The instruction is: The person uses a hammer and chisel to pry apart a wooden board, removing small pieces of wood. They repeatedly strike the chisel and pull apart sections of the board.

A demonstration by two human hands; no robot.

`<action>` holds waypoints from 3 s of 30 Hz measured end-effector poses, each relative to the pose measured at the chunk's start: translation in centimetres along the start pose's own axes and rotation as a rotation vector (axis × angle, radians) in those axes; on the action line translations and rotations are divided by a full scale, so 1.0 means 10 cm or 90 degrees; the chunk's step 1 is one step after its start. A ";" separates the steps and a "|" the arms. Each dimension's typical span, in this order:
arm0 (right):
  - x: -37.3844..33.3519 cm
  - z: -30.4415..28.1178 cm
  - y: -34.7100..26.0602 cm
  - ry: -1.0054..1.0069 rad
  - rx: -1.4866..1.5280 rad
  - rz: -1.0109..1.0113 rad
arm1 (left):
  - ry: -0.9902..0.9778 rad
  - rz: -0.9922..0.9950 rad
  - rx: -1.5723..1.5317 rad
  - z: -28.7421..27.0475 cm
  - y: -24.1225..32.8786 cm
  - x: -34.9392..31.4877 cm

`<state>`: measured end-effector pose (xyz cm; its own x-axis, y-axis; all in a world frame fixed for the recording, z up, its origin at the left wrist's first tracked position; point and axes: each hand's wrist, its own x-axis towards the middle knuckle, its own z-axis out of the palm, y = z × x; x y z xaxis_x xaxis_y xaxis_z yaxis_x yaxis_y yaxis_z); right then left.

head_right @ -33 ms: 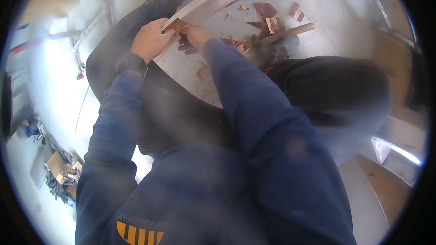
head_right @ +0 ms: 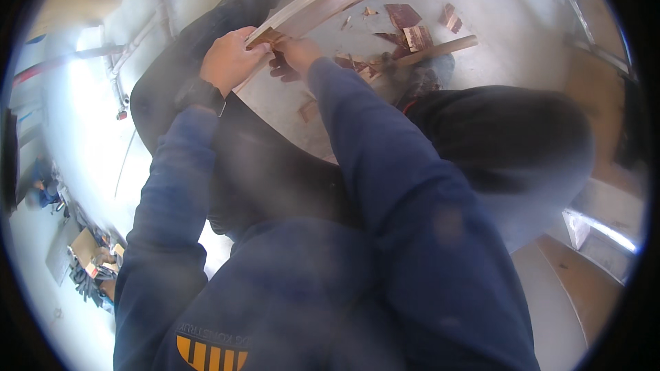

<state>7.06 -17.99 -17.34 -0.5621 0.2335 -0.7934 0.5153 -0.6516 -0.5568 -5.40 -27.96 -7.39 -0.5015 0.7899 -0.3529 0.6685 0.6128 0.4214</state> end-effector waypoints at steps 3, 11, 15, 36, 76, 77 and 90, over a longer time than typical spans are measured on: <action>-0.05 0.03 -0.06 -0.014 -0.051 0.004 | 0.012 -0.022 0.012 0.00 0.06 0.04; 0.18 -0.20 0.00 -0.020 -0.288 -0.139 | 0.049 -0.009 0.072 0.06 0.05 0.07; 0.29 -0.22 -0.03 -0.046 -0.325 -0.222 | 0.068 -0.007 0.076 0.09 0.04 0.08; 0.19 -0.76 0.79 0.093 -0.800 -0.329 | 0.069 -0.053 0.079 0.06 0.05 0.10; 0.14 -0.98 0.63 0.264 -0.816 -0.033 | 0.041 -0.073 0.047 -0.02 0.14 0.10; 0.15 -0.98 0.65 0.297 -0.831 -0.002 | 0.039 -0.065 0.051 -0.03 0.14 0.11; 0.32 -1.37 1.08 0.070 -0.941 0.018 | 0.067 -0.027 0.034 0.03 0.02 0.11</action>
<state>19.70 -14.40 -29.21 -0.5248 0.3290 -0.7851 0.7382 0.6351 -0.2274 -5.70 -26.98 -7.94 -0.5827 0.7632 -0.2792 0.6720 0.6457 0.3625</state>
